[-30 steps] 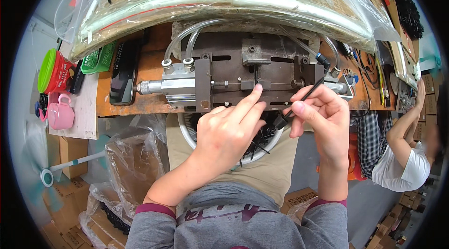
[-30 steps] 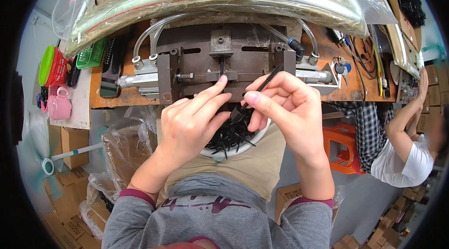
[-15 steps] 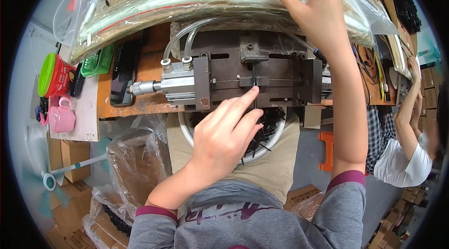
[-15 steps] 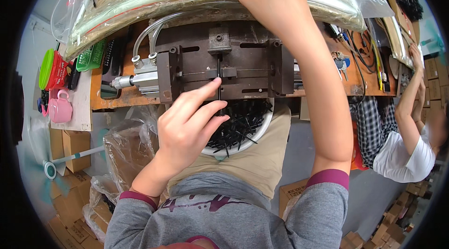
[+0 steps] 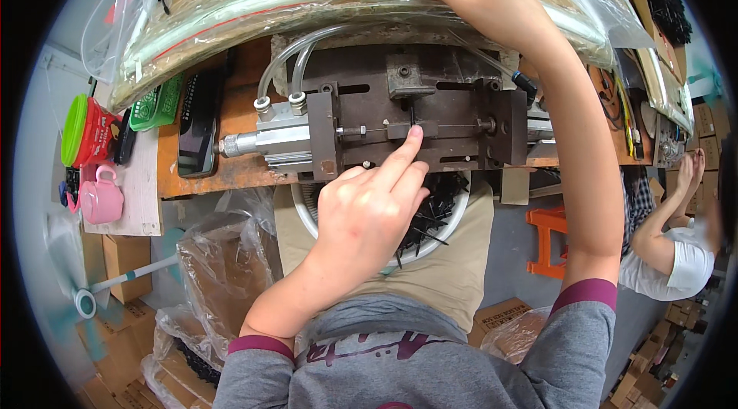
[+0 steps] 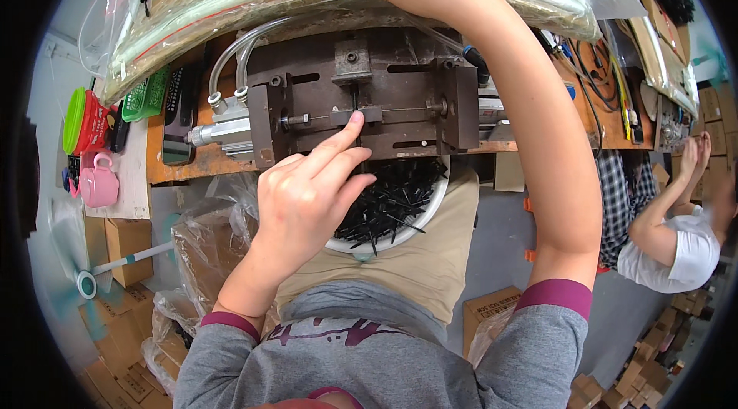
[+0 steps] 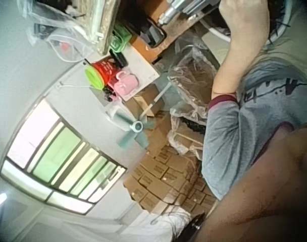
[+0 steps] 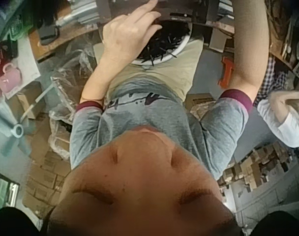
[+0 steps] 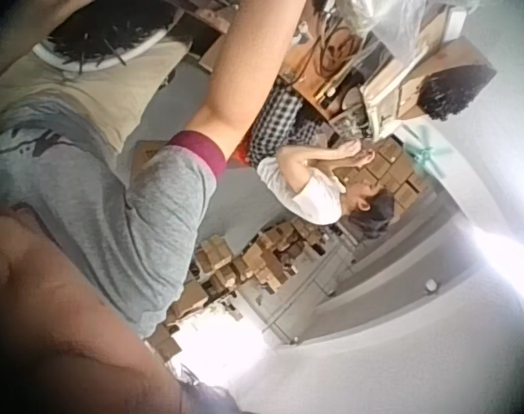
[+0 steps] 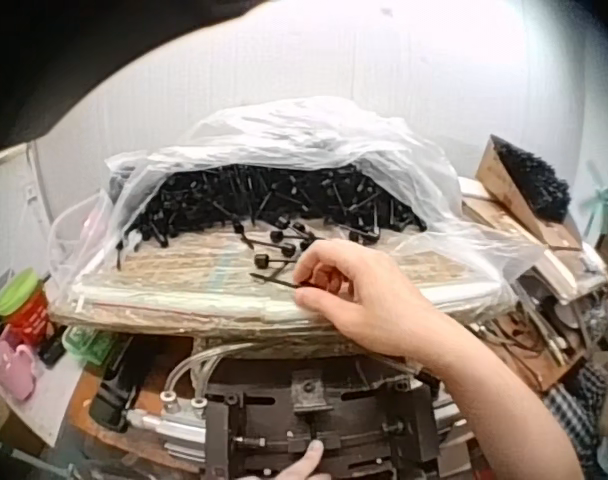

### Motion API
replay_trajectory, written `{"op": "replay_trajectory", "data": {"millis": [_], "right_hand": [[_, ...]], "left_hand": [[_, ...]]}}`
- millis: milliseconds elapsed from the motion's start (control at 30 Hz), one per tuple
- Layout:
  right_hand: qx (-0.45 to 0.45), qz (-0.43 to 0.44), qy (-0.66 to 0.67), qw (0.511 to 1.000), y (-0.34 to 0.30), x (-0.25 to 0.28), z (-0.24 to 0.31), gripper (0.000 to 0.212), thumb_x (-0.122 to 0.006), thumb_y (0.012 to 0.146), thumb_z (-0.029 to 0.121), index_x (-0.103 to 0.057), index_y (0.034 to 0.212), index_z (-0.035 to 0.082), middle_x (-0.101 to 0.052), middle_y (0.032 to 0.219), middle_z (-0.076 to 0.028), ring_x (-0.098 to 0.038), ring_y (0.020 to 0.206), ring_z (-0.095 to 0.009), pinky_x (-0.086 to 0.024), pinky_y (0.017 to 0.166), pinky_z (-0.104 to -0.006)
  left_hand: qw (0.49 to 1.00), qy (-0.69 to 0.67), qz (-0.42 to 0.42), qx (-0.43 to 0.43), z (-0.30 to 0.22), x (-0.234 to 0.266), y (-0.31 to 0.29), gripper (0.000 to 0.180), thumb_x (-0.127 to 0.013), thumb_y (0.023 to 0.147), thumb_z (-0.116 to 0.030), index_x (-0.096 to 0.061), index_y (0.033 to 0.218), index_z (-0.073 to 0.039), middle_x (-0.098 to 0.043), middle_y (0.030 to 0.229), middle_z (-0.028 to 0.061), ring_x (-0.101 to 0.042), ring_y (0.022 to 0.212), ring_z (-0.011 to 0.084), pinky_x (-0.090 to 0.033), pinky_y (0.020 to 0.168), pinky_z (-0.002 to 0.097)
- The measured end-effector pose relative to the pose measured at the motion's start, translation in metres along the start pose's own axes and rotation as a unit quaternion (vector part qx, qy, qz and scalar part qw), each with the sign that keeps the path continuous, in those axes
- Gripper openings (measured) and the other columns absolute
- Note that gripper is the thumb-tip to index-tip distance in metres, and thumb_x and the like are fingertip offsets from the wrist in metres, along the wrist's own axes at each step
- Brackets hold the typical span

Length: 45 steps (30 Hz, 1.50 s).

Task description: Manually assemble and inspect black electronic connector components using a specialized industrial press machine.

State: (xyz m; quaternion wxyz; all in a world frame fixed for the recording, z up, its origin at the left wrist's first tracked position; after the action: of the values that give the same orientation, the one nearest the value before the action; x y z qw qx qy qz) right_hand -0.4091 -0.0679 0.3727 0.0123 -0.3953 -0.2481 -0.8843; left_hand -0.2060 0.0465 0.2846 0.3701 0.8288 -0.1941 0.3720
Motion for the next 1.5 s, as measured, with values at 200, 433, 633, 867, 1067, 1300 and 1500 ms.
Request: {"op": "replay_trajectory", "data": {"millis": [200,433,633,867,1067,1300,1500], "right_hand": [[0.017,-0.097,0.054,0.994,-0.046,0.007,0.024,0.019,-0.075,0.087,0.013,-0.067,0.098,-0.001,-0.065,0.079,-0.005,-0.061,0.072,-0.014,-0.049,0.066,-0.0282],[0.05,-0.142,0.156,0.976,-0.101,-0.016,0.045,0.035,-0.087,0.07,-0.005,-0.068,0.1,-0.002,-0.064,0.091,-0.003,-0.054,0.072,-0.005,-0.042,0.062,-0.0196],[0.067,-0.149,0.144,0.976,-0.136,-0.02,0.048,0.05,-0.095,0.062,0.013,-0.068,0.101,0.0,-0.064,0.094,-0.005,-0.053,0.073,-0.011,-0.042,0.066,-0.0236],[0.031,-0.21,0.201,0.956,-0.158,-0.036,0.057,0.04,-0.095,0.062,0.008,-0.071,0.093,0.002,-0.068,0.085,-0.004,-0.055,0.068,-0.011,-0.044,0.059,-0.0235],[0.011,-0.217,0.225,0.95,-0.178,-0.061,0.061,0.041,-0.095,0.061,0.008,-0.071,0.094,0.002,-0.069,0.086,-0.005,-0.055,0.067,-0.01,-0.044,0.059,-0.0232],[0.006,-0.215,0.163,0.963,-0.189,-0.055,0.06,0.039,-0.094,0.065,0.009,-0.071,0.096,0.002,-0.07,0.086,-0.006,-0.06,0.068,-0.013,-0.049,0.056,-0.0235],[0.004,-0.245,0.162,0.956,-0.188,-0.051,0.062,0.038,-0.094,0.064,0.01,-0.072,0.094,0.003,-0.068,0.085,-0.006,-0.059,0.066,-0.013,-0.047,0.054,-0.0231]], "left_hand": [[0.762,-0.645,-0.013,0.054,-0.028,0.055,-0.012,0.017,-0.079,0.08,-0.005,-0.072,0.095,-0.002,-0.072,0.103,0.0125,-0.069,0.079,0.0209,-0.055,0.067,0.0307],[0.423,-0.903,0.032,0.064,-0.066,0.095,-0.026,0.016,-0.071,0.095,-0.024,-0.067,0.095,-0.008,-0.062,0.104,0.0129,-0.056,0.084,0.0161,-0.046,0.073,0.0229],[0.437,-0.894,0.081,-0.05,-0.055,0.082,0.016,0.018,-0.071,0.095,-0.022,-0.064,0.093,-0.006,-0.061,0.095,0.0111,-0.054,0.079,0.0142,-0.047,0.072,0.0242],[0.423,-0.899,0.063,0.095,-0.047,0.109,-0.014,0.015,-0.066,0.097,-0.018,-0.062,0.087,-0.008,-0.062,0.09,0.0063,-0.053,0.074,0.0125,-0.047,0.068,0.0244],[0.451,-0.889,0.061,-0.052,-0.041,0.101,-0.016,0.021,-0.064,0.094,-0.01,-0.057,0.074,-0.011,-0.062,0.082,0.0037,-0.053,0.066,0.0134,-0.044,0.059,0.0262],[0.464,-0.857,0.053,-0.218,-0.03,0.101,0.001,0.036,-0.062,0.091,0.0,-0.052,0.06,-0.015,-0.062,0.072,0.0007,-0.053,0.055,0.0144,-0.041,0.05,0.0284],[0.421,-0.883,0.101,-0.178,-0.048,0.086,-0.01,0.039,-0.057,0.094,0.0,-0.054,0.057,-0.011,-0.055,0.062,0.0035,-0.052,0.05,0.0173,-0.04,0.05,0.0296]]}}
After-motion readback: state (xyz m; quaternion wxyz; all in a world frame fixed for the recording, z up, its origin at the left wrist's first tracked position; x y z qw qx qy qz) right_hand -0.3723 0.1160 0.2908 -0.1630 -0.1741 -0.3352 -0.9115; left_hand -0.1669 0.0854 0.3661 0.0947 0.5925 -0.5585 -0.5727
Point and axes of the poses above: each hand's wrist, its own y-axis towards the middle knuckle, its own x-axis out of the back of the hand, z = x × y, the point moved 1 cm from there along y, towards the middle knuckle
